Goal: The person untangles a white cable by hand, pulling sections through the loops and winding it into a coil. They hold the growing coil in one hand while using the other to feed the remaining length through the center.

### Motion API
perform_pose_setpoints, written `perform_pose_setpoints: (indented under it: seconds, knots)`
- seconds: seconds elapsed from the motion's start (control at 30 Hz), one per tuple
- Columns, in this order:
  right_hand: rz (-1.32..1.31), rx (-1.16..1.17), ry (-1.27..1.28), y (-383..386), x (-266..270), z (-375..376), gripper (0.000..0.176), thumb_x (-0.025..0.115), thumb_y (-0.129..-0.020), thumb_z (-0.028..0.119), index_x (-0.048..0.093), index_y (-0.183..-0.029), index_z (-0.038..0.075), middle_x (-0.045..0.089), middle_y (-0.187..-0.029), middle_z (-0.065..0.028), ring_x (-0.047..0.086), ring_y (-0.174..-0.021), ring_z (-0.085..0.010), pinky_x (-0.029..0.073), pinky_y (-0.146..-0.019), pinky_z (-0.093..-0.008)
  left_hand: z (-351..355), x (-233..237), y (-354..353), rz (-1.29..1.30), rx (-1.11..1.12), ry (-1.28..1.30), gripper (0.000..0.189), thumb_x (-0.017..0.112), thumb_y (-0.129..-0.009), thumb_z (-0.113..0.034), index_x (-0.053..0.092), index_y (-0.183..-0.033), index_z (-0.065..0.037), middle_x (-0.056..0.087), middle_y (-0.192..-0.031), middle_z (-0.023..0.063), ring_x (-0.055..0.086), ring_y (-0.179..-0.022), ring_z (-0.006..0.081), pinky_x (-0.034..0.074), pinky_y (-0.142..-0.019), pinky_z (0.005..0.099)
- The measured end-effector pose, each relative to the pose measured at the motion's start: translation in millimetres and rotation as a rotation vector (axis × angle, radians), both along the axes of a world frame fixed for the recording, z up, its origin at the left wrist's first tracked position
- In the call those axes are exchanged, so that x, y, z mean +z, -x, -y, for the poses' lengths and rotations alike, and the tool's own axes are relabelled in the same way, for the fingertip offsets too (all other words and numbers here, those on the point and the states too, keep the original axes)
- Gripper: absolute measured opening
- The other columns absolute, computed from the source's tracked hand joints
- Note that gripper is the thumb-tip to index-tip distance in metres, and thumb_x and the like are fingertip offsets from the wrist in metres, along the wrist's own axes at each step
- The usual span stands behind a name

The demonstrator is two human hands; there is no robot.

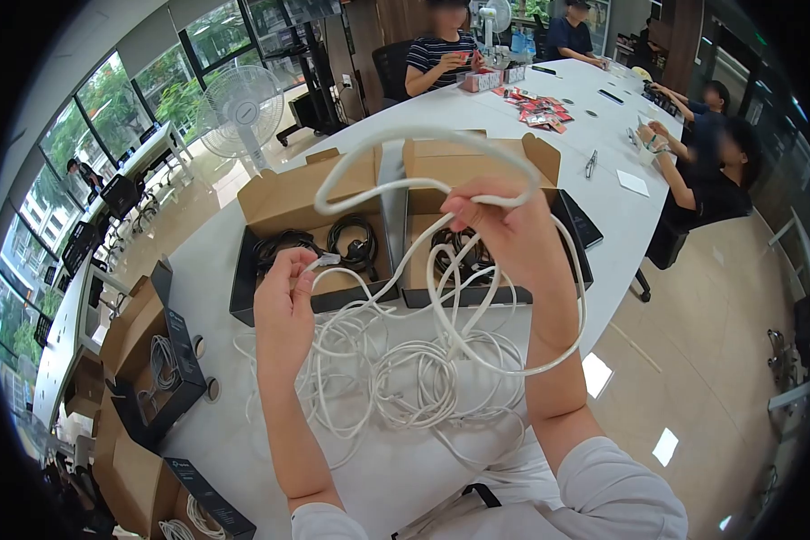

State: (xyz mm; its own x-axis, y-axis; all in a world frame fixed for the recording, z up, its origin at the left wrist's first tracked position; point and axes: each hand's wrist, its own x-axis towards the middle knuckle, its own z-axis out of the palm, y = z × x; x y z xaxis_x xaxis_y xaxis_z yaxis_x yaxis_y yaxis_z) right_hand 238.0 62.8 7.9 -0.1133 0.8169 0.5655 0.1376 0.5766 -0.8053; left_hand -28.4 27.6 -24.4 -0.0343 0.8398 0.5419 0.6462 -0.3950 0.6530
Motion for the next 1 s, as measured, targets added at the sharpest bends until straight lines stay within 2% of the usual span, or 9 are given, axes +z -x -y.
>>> perform_pose_setpoints:
  seconds: [0.1,0.2,0.4,0.53,0.6,0.77,0.87,0.97,1.0]
  knots:
    - [-0.032,-0.133,0.0,-1,5,2,0.016,0.063,-0.09,0.013,0.065,-0.091,-0.002,0.066,-0.081,-0.006,0.062,-0.07,-0.0124,0.05,-0.064,-0.0235,5,4,3,-0.038,0.054,0.027,0.015,0.051,-0.089,-0.001,0.059,-0.102,-0.001,0.058,-0.074,0.0129,0.053,-0.06,0.0205,0.044,-0.06,0.0303]
    - [-0.182,-0.175,-0.038,-1,7,1,0.02,0.062,-0.091,0.018,0.065,-0.092,-0.002,0.065,-0.083,-0.006,0.063,-0.071,-0.0124,0.05,-0.065,-0.023,10,11,8,-0.141,-0.014,0.161,0.019,0.06,-0.084,-0.005,0.061,-0.103,-0.003,0.056,-0.07,0.0118,0.052,-0.06,0.0204,0.042,-0.059,0.0304]
    - [-0.53,-0.202,-0.157,-7,8,-3,0.023,0.056,-0.095,0.021,0.061,-0.095,-0.001,0.063,-0.088,-0.0061,0.062,-0.07,-0.0106,0.053,-0.066,-0.0229,26,25,-5,-0.407,-0.082,0.322,0.054,0.081,-0.064,-0.022,0.061,-0.112,-0.009,0.055,-0.069,0.0067,0.051,-0.06,0.0212,0.042,-0.058,0.0338]
    - [-0.859,-0.211,-0.33,-26,7,-9,0.023,0.053,-0.097,0.023,0.059,-0.092,0.001,0.063,-0.089,-0.0076,0.061,-0.069,-0.0107,0.053,-0.068,-0.0237,16,-8,-1,-0.573,-0.095,0.278,0.073,0.084,-0.053,-0.02,0.057,-0.12,-0.012,0.057,-0.076,0.0072,0.056,-0.07,0.0234,0.046,-0.066,0.0359]
    - [-1.077,-0.18,-0.392,-40,8,-9,0.024,0.054,-0.096,0.024,0.058,-0.092,0.001,0.062,-0.089,-0.0084,0.061,-0.071,-0.0111,0.053,-0.068,-0.0238,7,-20,8,-0.585,-0.015,0.293,0.068,0.081,-0.056,-0.014,0.056,-0.119,-0.012,0.061,-0.082,0.0102,0.06,-0.078,0.0273,0.047,-0.07,0.0382]
    - [-1.423,0.063,-0.432,-82,-7,-17,0.023,0.055,-0.094,0.022,0.056,-0.095,-0.001,0.063,-0.092,-0.0121,0.065,-0.084,-0.0198,0.058,-0.084,-0.0329,-9,-35,37,-0.682,0.251,0.355,0.052,0.07,-0.067,-0.002,0.055,-0.116,-0.009,0.064,-0.097,0.0165,0.061,-0.094,0.0355,0.048,-0.079,0.0438]
    - [-1.588,0.08,-0.425,-90,-7,-15,0.02,0.056,-0.094,0.018,0.056,-0.093,-0.002,0.063,-0.091,-0.014,0.066,-0.085,-0.0207,0.059,-0.084,-0.0328,-16,-38,58,-0.619,0.391,0.397,0.047,0.066,-0.067,0.003,0.055,-0.112,-0.008,0.065,-0.091,0.017,0.061,-0.092,0.0373,0.047,-0.08,0.0455]
    - [-1.597,0.18,-0.404,-101,-12,-18,0.02,0.057,-0.093,0.017,0.054,-0.092,-0.003,0.063,-0.09,-0.0171,0.067,-0.085,-0.0229,0.06,-0.082,-0.0332,-20,-37,77,-0.609,0.362,0.491,0.065,0.073,-0.063,-0.003,0.051,-0.124,-0.01,0.064,-0.099,0.0157,0.062,-0.094,0.0334,0.049,-0.079,0.0423]
    - [-1.58,0.234,-0.401,-101,-13,-18,0.02,0.057,-0.093,0.017,0.054,-0.092,-0.003,0.063,-0.089,-0.0173,0.067,-0.085,-0.0232,0.06,-0.082,-0.0333,-18,-32,74,-0.543,0.251,0.52,0.076,0.075,-0.061,-0.006,0.044,-0.13,-0.01,0.06,-0.108,0.0166,0.059,-0.1,0.0332,0.047,-0.083,0.0419]
